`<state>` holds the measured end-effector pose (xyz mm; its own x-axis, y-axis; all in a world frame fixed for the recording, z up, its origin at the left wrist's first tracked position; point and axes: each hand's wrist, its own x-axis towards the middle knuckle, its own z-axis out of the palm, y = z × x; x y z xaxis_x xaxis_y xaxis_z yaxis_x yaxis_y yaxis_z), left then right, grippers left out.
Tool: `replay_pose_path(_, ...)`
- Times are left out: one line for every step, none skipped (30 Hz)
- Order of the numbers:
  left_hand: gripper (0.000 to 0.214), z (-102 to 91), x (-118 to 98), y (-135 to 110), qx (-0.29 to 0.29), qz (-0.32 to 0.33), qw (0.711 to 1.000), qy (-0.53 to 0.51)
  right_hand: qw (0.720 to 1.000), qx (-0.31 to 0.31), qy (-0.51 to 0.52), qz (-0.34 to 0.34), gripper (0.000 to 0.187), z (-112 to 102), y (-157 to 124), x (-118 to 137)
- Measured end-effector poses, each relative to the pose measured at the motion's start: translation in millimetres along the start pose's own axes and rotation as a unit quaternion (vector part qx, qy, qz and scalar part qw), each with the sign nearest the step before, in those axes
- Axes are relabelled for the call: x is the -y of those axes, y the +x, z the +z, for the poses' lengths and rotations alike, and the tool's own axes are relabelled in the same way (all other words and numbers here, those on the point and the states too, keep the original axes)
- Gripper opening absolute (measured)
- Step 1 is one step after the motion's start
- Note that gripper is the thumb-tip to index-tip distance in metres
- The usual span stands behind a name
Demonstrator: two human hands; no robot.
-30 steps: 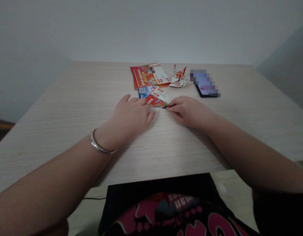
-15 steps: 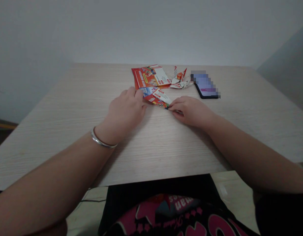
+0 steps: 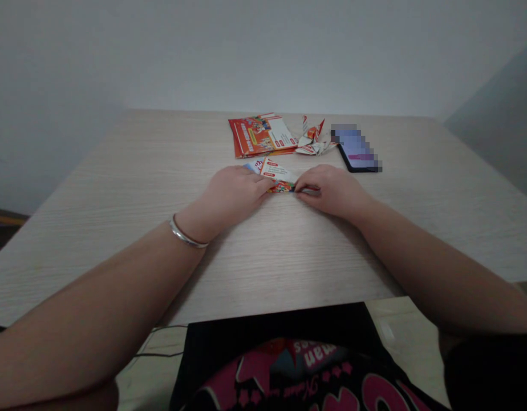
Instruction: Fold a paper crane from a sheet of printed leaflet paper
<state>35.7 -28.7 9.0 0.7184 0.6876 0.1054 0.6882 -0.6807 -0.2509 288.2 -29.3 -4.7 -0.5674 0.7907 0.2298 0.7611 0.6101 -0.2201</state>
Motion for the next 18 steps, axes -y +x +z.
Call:
replay_pose_path(0.038, -4.1, -1, 0, 0.008, -0.007, 1.000, 0.014, 1.000, -0.004, -0.005, 0.009, 0.017, 0, -1, 3)
replay_pose_path(0.039, -8.2, -3, 0, 0.011, -0.014, 1.000, 0.026, 1.000, -0.008, -0.005, 0.018, 0.016, 0, -1, 5)
replay_pose_path(0.041, -11.8, -4, 0, 0.012, -0.025, 0.999, 0.032, 1.000, -0.011, -0.001, 0.027, 0.016, -1, -1, 8)
replay_pose_path(0.043, -14.4, -5, 0, 0.011, -0.037, 0.999, 0.031, 0.999, -0.013, 0.007, 0.036, 0.015, -2, -1, 10)
replay_pose_path(0.044, -16.0, -6, -1, 0.009, -0.051, 0.998, 0.021, 0.999, -0.014, 0.019, 0.047, 0.014, -2, -1, 12)
replay_pose_path(0.044, -16.4, -6, -2, 0.006, -0.065, 0.998, 0.004, 0.998, -0.015, 0.034, 0.058, 0.014, -2, -1, 13)
replay_pose_path(0.042, -15.6, -7, -3, 0.000, -0.075, 0.997, -0.018, 0.996, -0.018, 0.052, 0.069, 0.013, -2, -1, 14)
replay_pose_path(0.041, -13.7, -7, -3, -0.009, -0.081, 0.996, -0.043, 0.994, -0.023, 0.074, 0.078, 0.013, -1, 0, 14)
replay_pose_path(0.039, -11.1, -7, -4, -0.022, -0.083, 0.994, -0.068, 0.991, -0.029, 0.100, 0.086, 0.012, 0, 1, 15)
replay_pose_path(0.038, -8.0, -7, -5, -0.037, -0.080, 0.992, -0.090, 0.987, -0.037, 0.127, 0.091, 0.012, 2, 2, 15)
replay_pose_path(0.037, -4.8, -7, -5, -0.052, -0.075, 0.990, -0.108, 0.983, -0.045, 0.152, 0.092, 0.012, 4, 3, 16)
replay_pose_path(0.036, -2.0, -7, -5, -0.067, -0.070, 0.988, -0.124, 0.979, -0.053, 0.175, 0.091, 0.011, 5, 4, 17)
replay_pose_path(0.036, 0.2, -7, -5, -0.078, -0.065, 0.985, -0.137, 0.976, -0.059, 0.192, 0.090, 0.010, 7, 5, 19)
replay_pose_path(0.035, 1.7, -8, -5, -0.087, -0.060, 0.983, -0.150, 0.973, -0.064, 0.202, 0.089, 0.009, 8, 6, 21)
replay_pose_path(0.035, 2.5, -8, -5, -0.091, -0.056, 0.981, -0.163, 0.972, -0.068, 0.207, 0.091, 0.008, 9, 7, 24)
replay_pose_path(0.034, 2.5, -9, -4, -0.095, -0.052, 0.979, -0.175, 0.971, -0.069, 0.208, 0.095, 0.007, 10, 8, 27)
replay_pose_path(0.033, 2.2, -10, -4, -0.097, -0.050, 0.976, -0.188, 0.970, -0.069, 0.209, 0.100, 0.006, 10, 9, 29)
replay_pose_path(0.032, 1.6, -11, -4, -0.099, -0.047, 0.974, -0.199, 0.970, -0.067, 0.210, 0.106, 0.005, 10, 9, 31)
